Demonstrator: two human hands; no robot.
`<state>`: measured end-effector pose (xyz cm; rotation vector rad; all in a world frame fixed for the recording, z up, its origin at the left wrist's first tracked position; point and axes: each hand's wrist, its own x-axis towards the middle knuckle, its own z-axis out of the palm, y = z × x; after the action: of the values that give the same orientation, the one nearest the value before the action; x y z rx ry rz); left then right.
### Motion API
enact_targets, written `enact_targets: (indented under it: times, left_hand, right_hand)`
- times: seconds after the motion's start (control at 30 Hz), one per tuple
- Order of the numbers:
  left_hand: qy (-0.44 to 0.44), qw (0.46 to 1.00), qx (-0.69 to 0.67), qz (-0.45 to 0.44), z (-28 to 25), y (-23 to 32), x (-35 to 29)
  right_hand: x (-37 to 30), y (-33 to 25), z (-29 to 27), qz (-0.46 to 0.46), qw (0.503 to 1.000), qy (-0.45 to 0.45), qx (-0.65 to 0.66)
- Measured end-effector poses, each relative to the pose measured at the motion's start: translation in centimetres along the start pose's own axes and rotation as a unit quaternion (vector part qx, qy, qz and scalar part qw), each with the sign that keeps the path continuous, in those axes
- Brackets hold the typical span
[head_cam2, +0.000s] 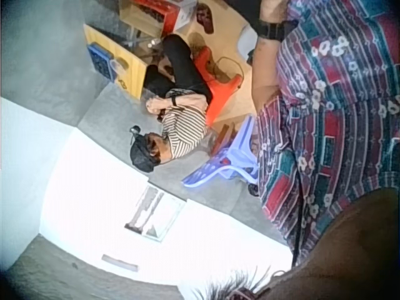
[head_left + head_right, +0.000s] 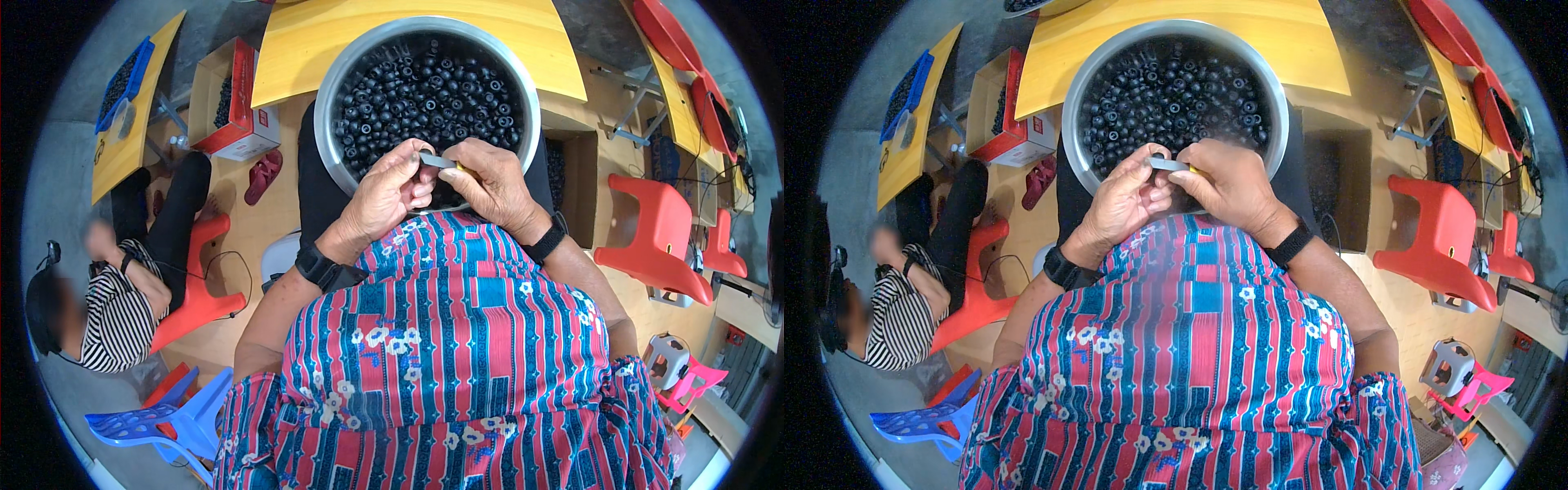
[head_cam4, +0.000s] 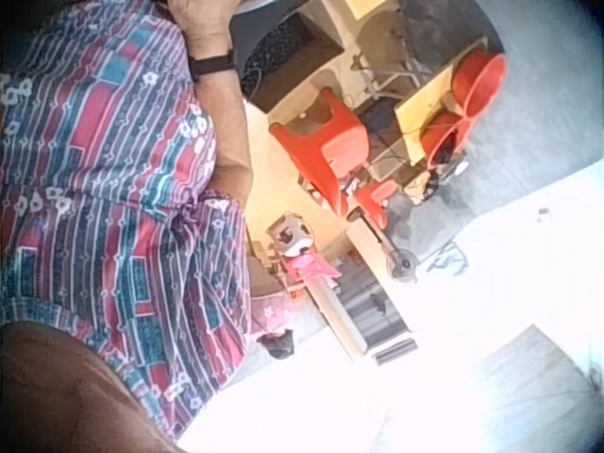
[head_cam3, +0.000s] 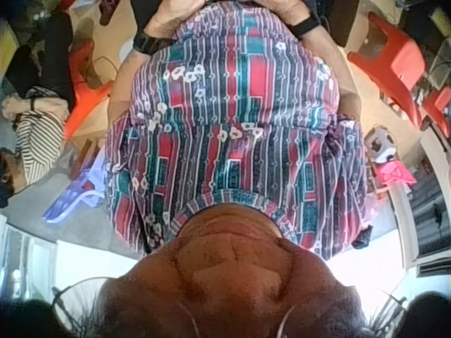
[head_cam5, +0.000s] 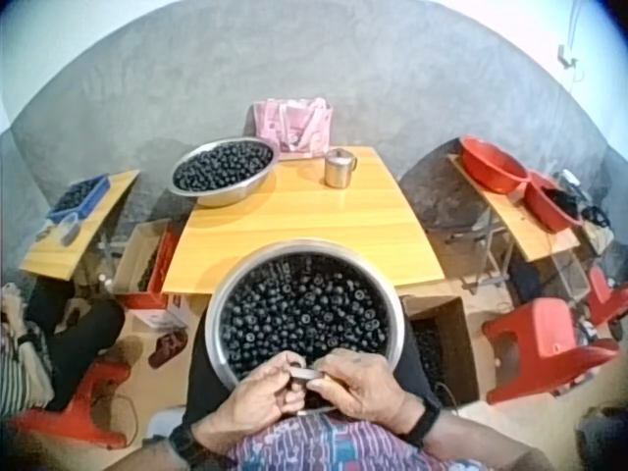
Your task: Sorting small black rubber or plastic industrial components in a large metal bowl.
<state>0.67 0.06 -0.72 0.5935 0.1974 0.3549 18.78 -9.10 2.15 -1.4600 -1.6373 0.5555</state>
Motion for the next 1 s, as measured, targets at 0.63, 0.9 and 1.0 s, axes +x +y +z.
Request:
enact_targets:
  times: [0.63, 0.9, 1.0]
  left_hand:
    - [0.008, 1.0, 0.014, 0.0, 0.2, 0.22, -0.11]
    - [0.014, 1.0, 0.027, 0.002, 0.1, 0.14, -0.16]
    - [0.006, 1.0, 0.022, 0.004, -0.18, 0.02, -0.08]
  right_hand:
    - [-0.02, 0.07, -0.1, -0.036, 0.997, -0.006, -0.062]
    - [-0.04, 0.0, -0.05, -0.03, 0.998, -0.003, -0.058]
    - [0.01, -0.05, -0.05, -0.033, 0.997, -0.003, -0.067]
